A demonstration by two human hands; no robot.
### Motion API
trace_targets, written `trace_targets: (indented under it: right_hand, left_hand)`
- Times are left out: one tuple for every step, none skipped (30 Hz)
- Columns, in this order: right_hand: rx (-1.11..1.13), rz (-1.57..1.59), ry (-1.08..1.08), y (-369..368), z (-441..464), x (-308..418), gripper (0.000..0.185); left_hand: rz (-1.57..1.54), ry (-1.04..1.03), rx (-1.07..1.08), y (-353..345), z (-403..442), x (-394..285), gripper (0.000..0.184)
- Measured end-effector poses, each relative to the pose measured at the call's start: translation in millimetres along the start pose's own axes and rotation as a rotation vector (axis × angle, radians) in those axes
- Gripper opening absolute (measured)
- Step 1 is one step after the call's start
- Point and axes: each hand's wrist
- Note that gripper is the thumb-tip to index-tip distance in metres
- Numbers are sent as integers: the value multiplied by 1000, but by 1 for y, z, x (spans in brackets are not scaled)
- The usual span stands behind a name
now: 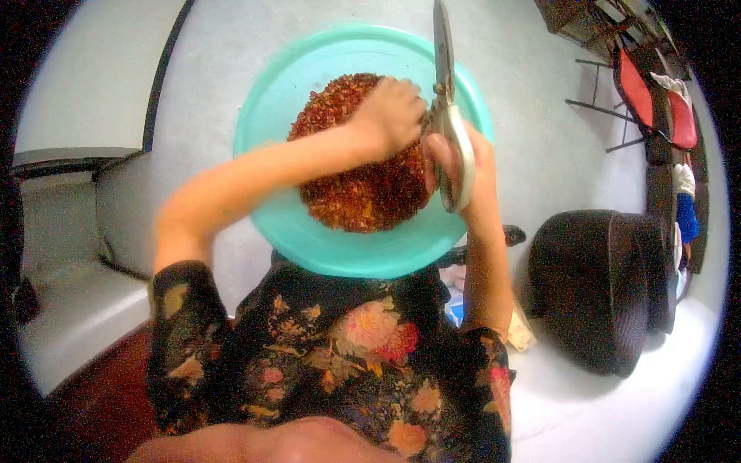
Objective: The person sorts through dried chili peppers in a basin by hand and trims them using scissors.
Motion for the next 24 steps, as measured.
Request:
trace_targets:
  right_hand:
    - [1, 16, 20, -1, -2, -1, 23]
    - [2, 33, 40, -2, -3, 0, 22]
    - [6, 27, 49, -3, -3, 1, 22]
    - [-19, -28, 17, -5, -4, 2, 33]
    - [-46, -84, -16, -6, -5, 2, 43]
    - [-46, -85, -13, -6, -6, 1, 43]
    - [-40, -80, -14, -5, -6, 0, 44]
    - [-33, -76, -16, -5, -7, 0, 44]
    - [-32, -75, -15, -6, -6, 0, 44]
    - [-61, -51, -20, -9, -6, 0, 44]
    - [-90, -28, -25, -10, -6, 0, 44]
    - [-87, -27, -26, -10, -6, -1, 44]
    - [-73, -14, -17, -9, -6, -1, 44]
    - [-59, -1, -7, -9, -6, -2, 44]
    - [-59, 2, -12, -8, -7, -3, 44]
    - [-48, 13, -26, -6, -7, -6, 41]
    - [-36, 24, -42, -4, -6, -9, 38]
    - [-35, 26, -42, -4, -6, -11, 38]
    - [-24, 25, -36, -5, -5, -13, 29]
    - [-15, 25, -27, -6, -4, -14, 20]
    - [-17, 26, -28, -7, -4, -11, 20]
    - [-16, 7, -55, -10, -5, -7, 20]
    - [-15, -12, -83, -12, -6, -5, 20]
    - [-14, -13, -91, -13, -7, -4, 20]
  left_hand:
    - [-88, 27, 30, -3, 6, -11, 33]
    - [-176, 53, 61, -11, 8, -21, 31]
    - [-152, 52, -119, -31, 2, -35, 30]
    - [-230, -22, -231, -48, 2, -48, 30]
    - [-297, -105, -336, -65, 2, -60, 30]
    - [-296, -106, -339, -67, -6, -66, 30]
    - [-227, -189, -286, -64, -18, -73, 28]
    - [-192, -229, -259, -62, -31, -73, 28]
    - [-158, -270, -232, -56, -44, -72, 27]
    - [-97, -486, -286, -43, -63, -63, 26]
    - [-34, -702, -339, -35, -79, -52, 25]
    - [-33, -700, -337, -35, -89, -42, 25]
    - [-108, -871, -251, -36, -97, -31, 24]
    - [-184, -1040, -161, -35, -103, -20, 24]
    - [-189, -1039, -158, -33, -110, -8, 24]
    - [-237, -1109, -120, -30, -113, 7, 24]
    - [-287, -1178, -82, -28, -113, 16, 24]
    - [-287, -1177, -80, -29, -109, 20, 24]
    - [-222, -1182, -36, -30, -104, 23, 25]
    - [-153, -1188, 8, -31, -99, 26, 25]
    - [-119, -1161, 34, -23, -89, 29, 27]
    - [-125, -1163, 33, -21, -82, 34, 27]
    - [-98, -1076, -103, -20, -74, 40, 27]
    - [-72, -982, -235, -18, -69, 46, 27]
Point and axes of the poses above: each hand's wrist, its own z-axis towards the middle knuckle, its own y-axis out of the back of the hand, x = y × z, and after that the axes turned 4 degrees about x, right-handed
